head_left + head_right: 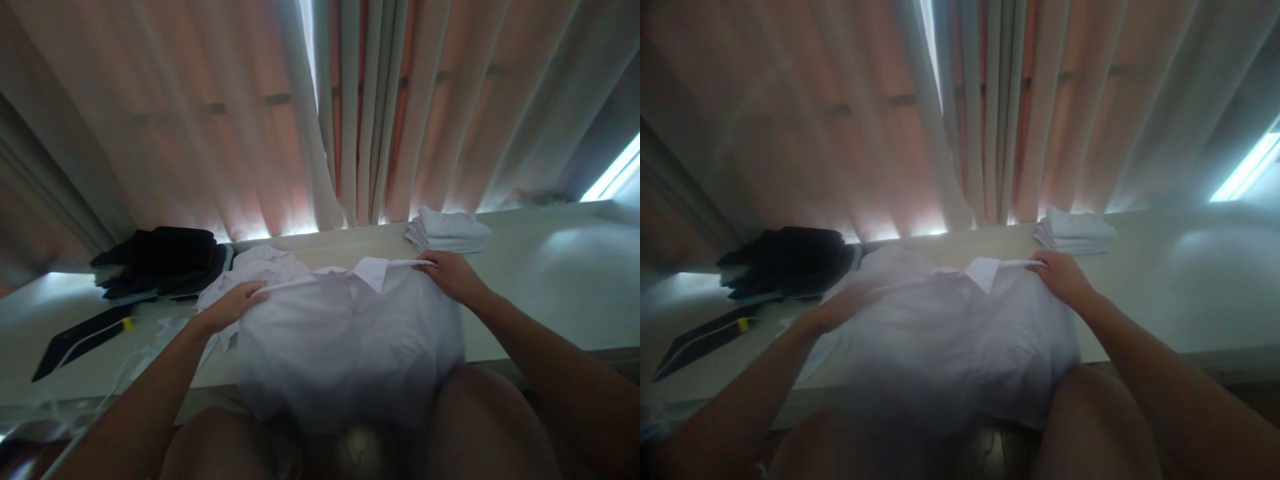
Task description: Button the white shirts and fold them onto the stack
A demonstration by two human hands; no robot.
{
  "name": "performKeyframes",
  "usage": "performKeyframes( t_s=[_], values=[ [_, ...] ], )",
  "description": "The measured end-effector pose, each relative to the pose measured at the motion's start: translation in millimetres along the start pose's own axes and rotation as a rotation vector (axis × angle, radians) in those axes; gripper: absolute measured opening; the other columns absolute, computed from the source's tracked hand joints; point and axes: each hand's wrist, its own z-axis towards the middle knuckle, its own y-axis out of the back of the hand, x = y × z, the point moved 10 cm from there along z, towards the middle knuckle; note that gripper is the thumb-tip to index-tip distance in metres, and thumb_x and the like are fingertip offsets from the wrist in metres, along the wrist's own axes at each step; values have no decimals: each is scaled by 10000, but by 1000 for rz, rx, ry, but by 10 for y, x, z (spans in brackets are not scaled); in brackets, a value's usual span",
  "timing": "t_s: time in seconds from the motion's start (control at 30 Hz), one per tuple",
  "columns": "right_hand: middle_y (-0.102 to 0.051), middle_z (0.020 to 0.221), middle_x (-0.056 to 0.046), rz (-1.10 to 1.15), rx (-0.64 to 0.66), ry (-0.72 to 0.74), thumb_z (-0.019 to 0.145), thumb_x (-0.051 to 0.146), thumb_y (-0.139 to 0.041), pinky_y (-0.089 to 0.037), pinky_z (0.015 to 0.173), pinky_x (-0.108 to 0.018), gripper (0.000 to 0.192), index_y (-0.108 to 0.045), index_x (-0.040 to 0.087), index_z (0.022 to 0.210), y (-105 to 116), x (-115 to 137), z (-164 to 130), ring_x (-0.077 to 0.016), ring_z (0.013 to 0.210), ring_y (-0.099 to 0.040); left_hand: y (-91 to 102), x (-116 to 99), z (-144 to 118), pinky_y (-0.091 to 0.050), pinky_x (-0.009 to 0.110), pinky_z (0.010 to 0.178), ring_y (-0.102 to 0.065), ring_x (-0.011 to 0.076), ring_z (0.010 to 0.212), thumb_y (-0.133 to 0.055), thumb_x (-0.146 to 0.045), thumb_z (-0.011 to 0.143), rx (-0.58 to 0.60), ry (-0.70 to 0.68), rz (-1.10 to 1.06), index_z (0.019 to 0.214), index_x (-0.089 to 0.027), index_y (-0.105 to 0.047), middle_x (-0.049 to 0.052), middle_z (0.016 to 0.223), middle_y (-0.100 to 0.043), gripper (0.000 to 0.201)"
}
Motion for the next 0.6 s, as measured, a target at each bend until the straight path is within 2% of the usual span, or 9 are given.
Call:
performKeyframes(
  t_s=[0.1, 0.17, 0.23, 0.3, 0.33, 0.37, 0.43, 0.5, 0.6],
  values=[
    [-736, 931, -95, -96, -177, 67, 908, 332, -554, -459, 791, -359, 234, -730, 179, 907, 308, 38, 98, -272, 878, -666, 216, -73, 214, -467, 312, 857, -623, 240, 917, -546, -509, 852, -29, -71, 188, 869, -211, -704, 36, 934, -717, 338],
    [-729, 936, -93, -158, -340, 133, 906, 352, -569, -468, 795, -365, 240, -729, 174, 909, 583, 142, 298, -274, 879, -660, 596, -189, 438, -461, 296, 831, -614, 210, 869, -537, -522, 870, -192, -75, 318, 912, -204, -697, 21, 923, -706, 359],
    [-718, 930, -86, -194, -496, 167, 926, 393, -564, -468, 800, -360, 268, -722, 177, 910, 809, 224, 581, -266, 880, -650, 1074, -380, 661, -448, 285, 821, -588, 175, 828, -558, -527, 870, -456, -100, 439, 985, -187, -690, 12, 931, -689, 382],
    [-712, 946, -93, -220, -588, 132, 945, 445, -547, -464, 814, -359, 311, -713, 182, 941, 872, 204, 919, -263, 896, -641, 1358, -512, 939, -437, 278, 823, -560, 153, 819, -563, -559, 874, -604, -145, 549, 1017, -166, -681, 17, 950, -672, 434],
    [-711, 957, -102, -240, -581, 88, 950, 480, -535, -463, 814, -362, 344, -708, 182, 962, 802, 142, 1103, -266, 901, -639, 1409, -490, 1115, -436, 274, 812, -556, 152, 811, -555, -575, 876, -626, -143, 595, 997, -162, -682, 21, 929, -668, 448],
    [-711, 969, -112, -272, -520, 31, 957, 517, -510, -464, 811, -367, 388, -703, 182, 985, 642, 45, 1295, -273, 907, -638, 1393, -392, 1318, -438, 272, 790, -562, 160, 800, -545, -589, 876, -605, -116, 637, 947, -165, -686, 25, 893, -669, 452],
    [-712, 981, -133, -345, -307, -84, 971, 575, -443, -468, 795, -380, 475, -699, 176, 1007, 112, -230, 1608, -291, 915, -642, 1137, 29, 1752, -449, 279, 767, -596, 191, 811, -520, -597, 881, -438, -3, 720, 873, -182, -693, 43, 860, -686, 450],
    [-714, 993, -150, -392, -93, -155, 981, 581, -410, -473, 797, -387, 508, -703, 167, 1009, -546, -528, 1757, -300, 938, -646, 665, 562, 2082, -456, 305, 833, -627, 228, 934, -455, -550, 927, -221, 71, 812, 896, -191, -711, 72, 976, -719, 442],
    [-713, 1009, -170, -396, 79, -208, 984, 555, -425, -482, 806, -395, 490, -711, 159, 1023, -1425, -894, 1761, -305, 960, -654, 25, 1211, 2296, -454, 348, 911, -621, 258, 1063, -451, -511, 941, -133, 115, 841, 1019, -224, -717, 74, 1121, -713, 400]
  ],
)
